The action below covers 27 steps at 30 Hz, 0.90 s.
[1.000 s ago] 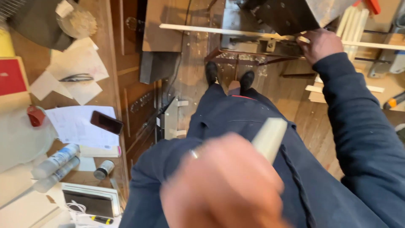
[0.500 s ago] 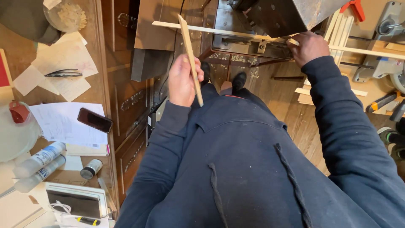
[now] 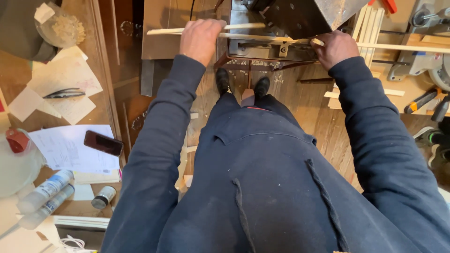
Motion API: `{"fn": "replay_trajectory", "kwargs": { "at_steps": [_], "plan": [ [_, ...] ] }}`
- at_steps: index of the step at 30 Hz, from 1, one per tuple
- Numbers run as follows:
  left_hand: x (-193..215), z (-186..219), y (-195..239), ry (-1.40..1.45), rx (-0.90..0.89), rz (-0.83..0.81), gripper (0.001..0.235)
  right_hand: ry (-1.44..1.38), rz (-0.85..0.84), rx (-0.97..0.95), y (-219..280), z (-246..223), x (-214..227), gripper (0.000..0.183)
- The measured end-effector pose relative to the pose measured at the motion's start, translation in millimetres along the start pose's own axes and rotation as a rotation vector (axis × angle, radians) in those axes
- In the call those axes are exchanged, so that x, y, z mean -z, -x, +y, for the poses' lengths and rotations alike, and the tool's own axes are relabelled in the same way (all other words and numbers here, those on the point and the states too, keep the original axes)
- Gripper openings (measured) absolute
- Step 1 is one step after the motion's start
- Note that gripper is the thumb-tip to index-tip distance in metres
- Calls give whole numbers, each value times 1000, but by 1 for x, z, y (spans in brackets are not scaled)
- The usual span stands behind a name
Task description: Cutting thin wood strips using a manual foot-operated miter chopper machine.
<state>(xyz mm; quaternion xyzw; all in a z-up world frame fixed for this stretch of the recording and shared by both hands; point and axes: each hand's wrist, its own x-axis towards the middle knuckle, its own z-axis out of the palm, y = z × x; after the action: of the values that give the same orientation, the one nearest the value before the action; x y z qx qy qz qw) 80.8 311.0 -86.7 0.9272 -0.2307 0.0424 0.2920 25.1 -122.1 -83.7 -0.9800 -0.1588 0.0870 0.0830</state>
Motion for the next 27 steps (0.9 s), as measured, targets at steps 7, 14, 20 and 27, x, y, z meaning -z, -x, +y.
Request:
{"fn": "replay_trajectory", "kwargs": {
  "at_steps": [7, 14, 20, 27],
  "plan": [
    [-33, -13, -10, -194, -152, -308, 30, -11, -39, -106, -1, -6, -1, 25],
    [-32, -11, -9, -222, -219, -273, 23, 205, 120, -112, 20, -54, 1, 19],
    [-33, -11, -7, -207, -213, -209, 22, -209, 101, 205, -2, -198, 42, 35],
    [-39, -16, -2, -211, -175, -197, 20, -109, 243, 221, -66, -214, 8, 50]
  ]
}}
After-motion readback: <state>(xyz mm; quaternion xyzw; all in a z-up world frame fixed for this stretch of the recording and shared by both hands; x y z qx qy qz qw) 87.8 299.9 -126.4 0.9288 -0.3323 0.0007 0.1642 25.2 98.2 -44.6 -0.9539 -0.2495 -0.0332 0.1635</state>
